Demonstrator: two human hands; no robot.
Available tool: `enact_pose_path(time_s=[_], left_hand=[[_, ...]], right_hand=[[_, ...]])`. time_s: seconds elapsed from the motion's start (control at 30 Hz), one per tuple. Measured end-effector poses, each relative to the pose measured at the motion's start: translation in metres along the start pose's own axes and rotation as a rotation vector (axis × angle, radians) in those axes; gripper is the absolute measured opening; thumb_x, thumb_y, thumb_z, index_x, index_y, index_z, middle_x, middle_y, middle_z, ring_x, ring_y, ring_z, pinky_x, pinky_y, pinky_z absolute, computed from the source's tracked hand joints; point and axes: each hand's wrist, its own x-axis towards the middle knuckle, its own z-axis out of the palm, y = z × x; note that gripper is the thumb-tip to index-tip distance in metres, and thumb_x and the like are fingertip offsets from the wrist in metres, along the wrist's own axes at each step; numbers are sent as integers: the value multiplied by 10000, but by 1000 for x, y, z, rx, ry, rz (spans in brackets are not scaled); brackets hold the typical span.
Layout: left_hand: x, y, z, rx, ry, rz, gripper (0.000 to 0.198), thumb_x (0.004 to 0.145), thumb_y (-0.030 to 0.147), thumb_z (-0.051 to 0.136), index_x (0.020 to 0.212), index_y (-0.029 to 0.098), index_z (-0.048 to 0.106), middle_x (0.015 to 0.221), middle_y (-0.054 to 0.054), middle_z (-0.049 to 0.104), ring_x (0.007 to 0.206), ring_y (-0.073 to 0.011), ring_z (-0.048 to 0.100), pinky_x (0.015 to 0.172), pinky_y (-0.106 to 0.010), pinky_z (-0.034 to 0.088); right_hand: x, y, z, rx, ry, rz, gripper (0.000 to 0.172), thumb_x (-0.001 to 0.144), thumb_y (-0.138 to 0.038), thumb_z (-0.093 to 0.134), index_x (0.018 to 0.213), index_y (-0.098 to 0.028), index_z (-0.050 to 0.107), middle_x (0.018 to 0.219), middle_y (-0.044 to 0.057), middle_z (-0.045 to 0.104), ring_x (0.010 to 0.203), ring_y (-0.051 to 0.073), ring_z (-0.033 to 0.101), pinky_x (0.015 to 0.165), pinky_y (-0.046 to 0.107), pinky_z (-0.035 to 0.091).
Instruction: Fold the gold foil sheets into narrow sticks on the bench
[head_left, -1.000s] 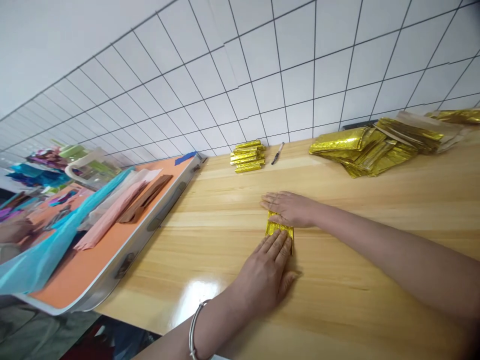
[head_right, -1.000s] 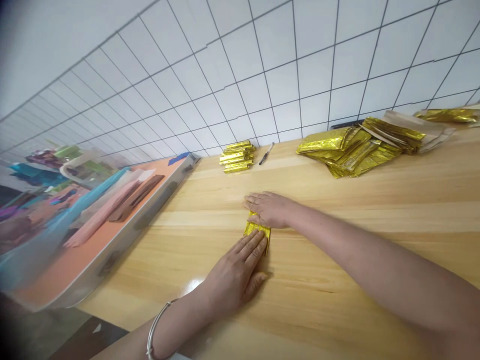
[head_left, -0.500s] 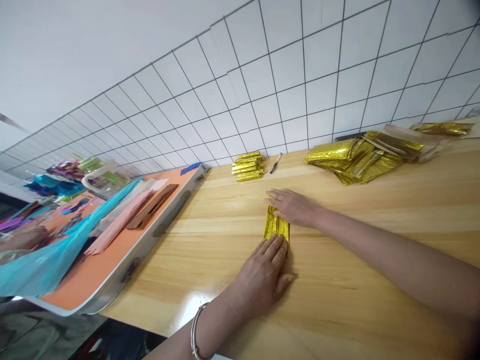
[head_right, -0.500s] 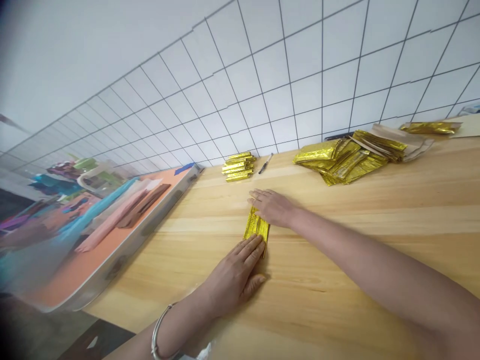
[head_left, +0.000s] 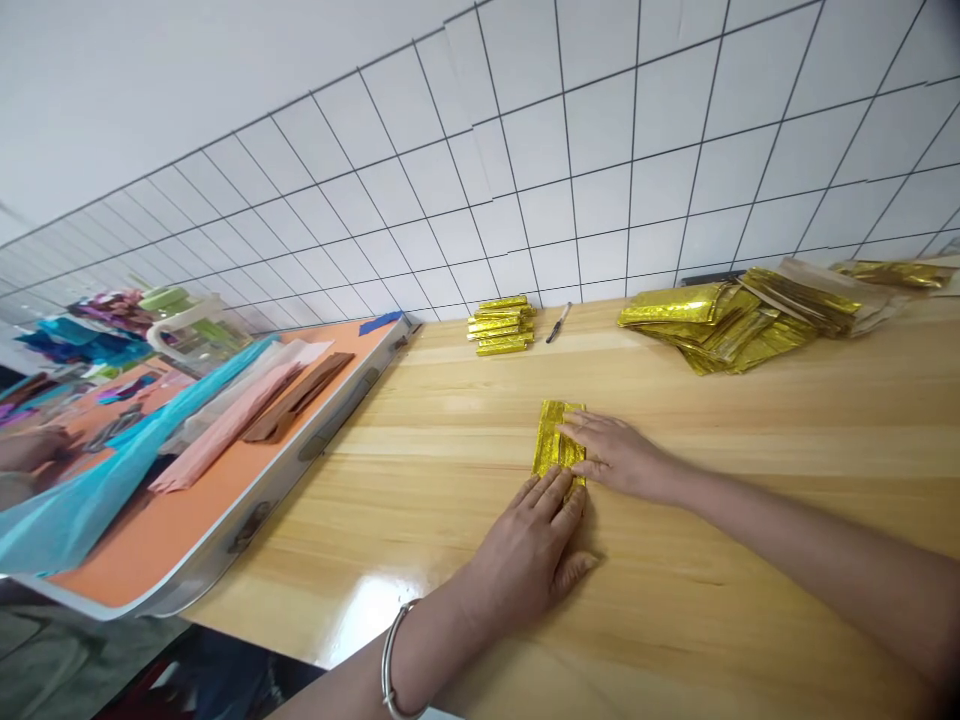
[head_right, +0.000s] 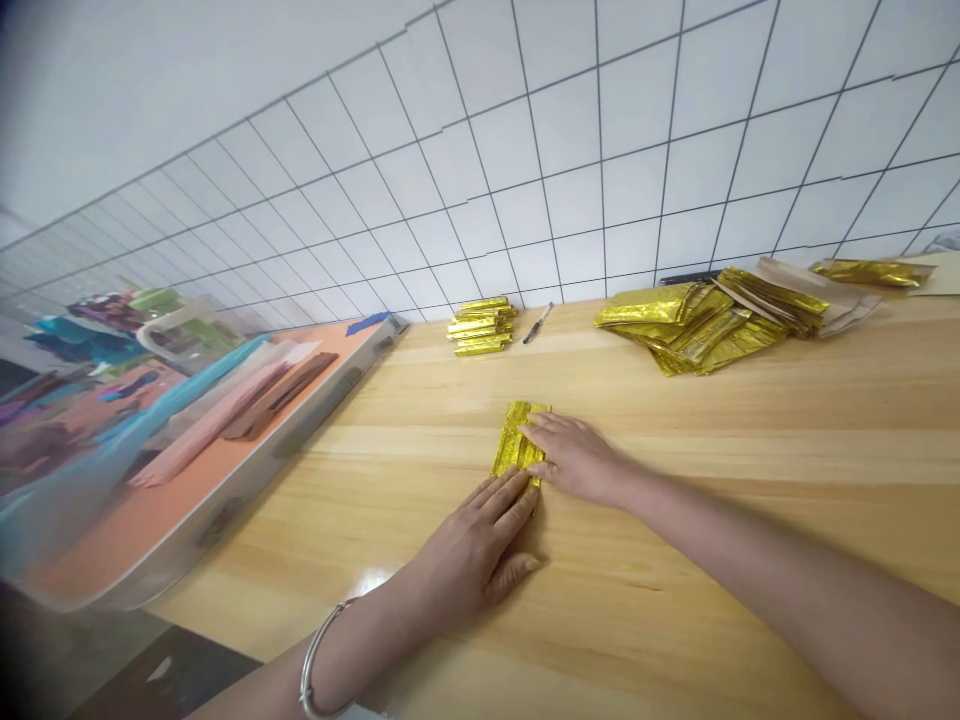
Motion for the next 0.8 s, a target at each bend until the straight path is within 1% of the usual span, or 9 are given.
enact_pose_path(time_s=[0.13, 0.23, 0.4, 0.5, 0.6, 0.63, 0.67, 0.73, 0.8], left_hand=[[-1, 0, -1, -15, 19, 3, 569, 870, 427, 429, 1329, 100, 342, 1407, -184, 308, 1324, -304, 248, 1088, -484, 245], [-1, 1, -4, -21, 30, 7, 546, 867, 422, 437, 1307, 105, 372, 1363, -178, 355, 1290, -303, 300, 1077, -479, 266], [-1, 4, -4, -25, 54, 6, 509, 856, 404, 455, 1270, 110, 412, 1276, -163, 418, 1228, -294, 365, 1059, -465, 301], [-2, 5, -3, -21, 65, 13, 507, 856, 397, 454, 1272, 110, 409, 1279, -163, 415, 1240, -295, 347, 1064, -466, 291], [-2, 4, -2, -23, 62, 11, 512, 860, 402, 442, 1276, 105, 408, 1288, -168, 414, 1251, -296, 335, 1074, -465, 273], [-2, 4, -2, -22, 59, 9, 524, 862, 408, 436, 1285, 100, 400, 1296, -172, 409, 1257, -301, 328, 1076, -469, 267], [-2, 4, -2, -21, 55, 8, 540, 864, 415, 429, 1297, 93, 388, 1307, -177, 402, 1263, -306, 320, 1078, -474, 259], [-2, 3, -2, -23, 43, 2, 569, 870, 424, 414, 1322, 83, 359, 1328, -184, 388, 1277, -316, 302, 1082, -485, 245], [-2, 2, -1, -37, 27, -8, 582, 874, 430, 402, 1339, 86, 339, 1347, -184, 375, 1293, -321, 281, 1083, -492, 237]], right_hand=[[5, 1, -2, -27, 10, 48, 634, 811, -399, 520, 1373, -159, 350, 1443, 109, 316, 1319, 241, 277, 1071, 395, 244], [13, 8, -3, -52, 18, 126, 639, 797, -391, 537, 1371, -181, 350, 1433, 92, 339, 1310, 228, 297, 1066, 377, 253], [33, 29, -9, -91, 83, 231, 597, 800, -402, 542, 1339, -191, 396, 1411, 106, 374, 1301, 254, 310, 1054, 437, 248], [39, 31, -15, -114, 132, 236, 514, 830, -308, 509, 1313, -152, 429, 1411, 129, 367, 1311, 261, 288, 1060, 459, 228], [39, 18, -18, -128, 163, 168, 426, 870, -209, 414, 1288, -138, 463, 1418, 106, 363, 1331, 221, 249, 1085, 416, 206], [37, 12, -17, -128, 160, 118, 412, 884, -204, 382, 1282, -145, 471, 1416, 93, 370, 1334, 206, 243, 1088, 397, 212], [35, 6, -15, -125, 143, 26, 407, 894, -214, 363, 1276, -136, 479, 1408, 100, 382, 1332, 209, 248, 1083, 395, 230], [29, -5, -10, -118, 42, -119, 424, 910, -273, 343, 1293, -137, 461, 1399, 104, 395, 1324, 224, 271, 1069, 407, 261], [26, -10, -7, -127, -34, -136, 469, 923, -331, 310, 1337, -131, 404, 1410, 112, 375, 1321, 238, 277, 1064, 431, 261]])
